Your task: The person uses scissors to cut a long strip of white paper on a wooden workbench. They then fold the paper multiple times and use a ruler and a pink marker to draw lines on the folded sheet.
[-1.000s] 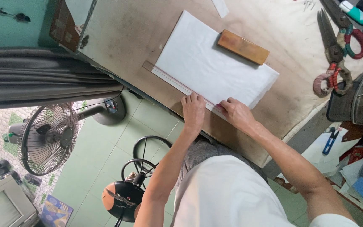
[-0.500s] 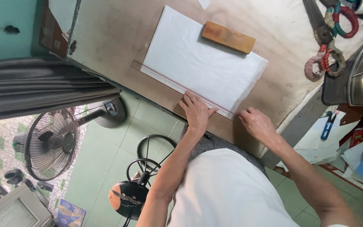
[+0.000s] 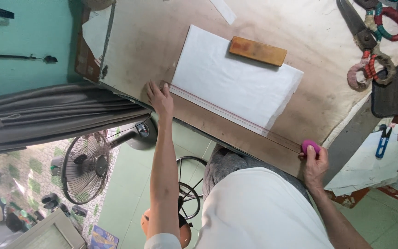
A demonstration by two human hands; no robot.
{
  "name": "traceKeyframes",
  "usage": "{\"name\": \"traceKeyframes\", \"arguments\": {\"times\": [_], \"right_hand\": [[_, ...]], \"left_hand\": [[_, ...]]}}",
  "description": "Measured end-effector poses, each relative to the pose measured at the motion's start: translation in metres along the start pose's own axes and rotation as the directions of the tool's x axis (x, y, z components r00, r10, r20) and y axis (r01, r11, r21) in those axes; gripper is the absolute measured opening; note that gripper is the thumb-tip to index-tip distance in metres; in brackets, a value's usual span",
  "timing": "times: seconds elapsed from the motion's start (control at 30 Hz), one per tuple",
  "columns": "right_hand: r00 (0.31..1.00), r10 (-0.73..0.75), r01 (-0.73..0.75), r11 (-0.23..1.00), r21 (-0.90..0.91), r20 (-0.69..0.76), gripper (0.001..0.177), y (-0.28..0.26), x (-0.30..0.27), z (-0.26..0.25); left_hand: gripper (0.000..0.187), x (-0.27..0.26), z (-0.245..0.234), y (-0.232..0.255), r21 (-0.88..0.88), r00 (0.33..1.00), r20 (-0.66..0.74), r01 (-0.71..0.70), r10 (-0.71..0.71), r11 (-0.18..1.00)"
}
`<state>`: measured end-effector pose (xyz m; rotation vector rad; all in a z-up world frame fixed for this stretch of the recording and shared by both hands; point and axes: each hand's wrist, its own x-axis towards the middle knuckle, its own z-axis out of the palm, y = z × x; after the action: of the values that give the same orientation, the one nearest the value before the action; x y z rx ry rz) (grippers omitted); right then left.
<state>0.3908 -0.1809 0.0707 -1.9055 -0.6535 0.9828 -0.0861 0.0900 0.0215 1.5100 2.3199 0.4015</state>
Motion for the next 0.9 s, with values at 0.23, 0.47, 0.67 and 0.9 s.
{"name": "traceKeyframes", "arguments": {"times": [0.23, 0.47, 0.67, 0.9], "right_hand": [[0.998, -0.054, 0.053, 0.998, -0.044, -0.020, 0.025, -0.008, 0.002, 0.011], [0.993, -0.117, 0.116, 0.993, -0.026, -0.025, 0.021, -0.006, 0.011, 0.012], [0.991, -0.136, 0.136, 0.989, -0.052, 0.009, 0.021, -0.008, 0.014, 0.010], [0.983, -0.159, 0.172, 0.974, -0.151, 0.095, 0.028, -0.008, 0.015, 0.006]], "left_hand": [[0.034, 0.033, -0.004, -0.021, -0.258, 0.999, 0.043, 0.007, 0.004, 0.966], [0.031, 0.031, -0.040, 0.053, -0.411, 1.000, 0.004, 0.017, -0.017, 0.912], [0.034, 0.046, 0.004, 0.026, -0.206, 0.999, 0.016, -0.035, 0.039, 0.978], [0.066, -0.079, 0.008, 0.108, 0.211, 0.908, 0.093, -0.420, 0.409, 0.883]]}}
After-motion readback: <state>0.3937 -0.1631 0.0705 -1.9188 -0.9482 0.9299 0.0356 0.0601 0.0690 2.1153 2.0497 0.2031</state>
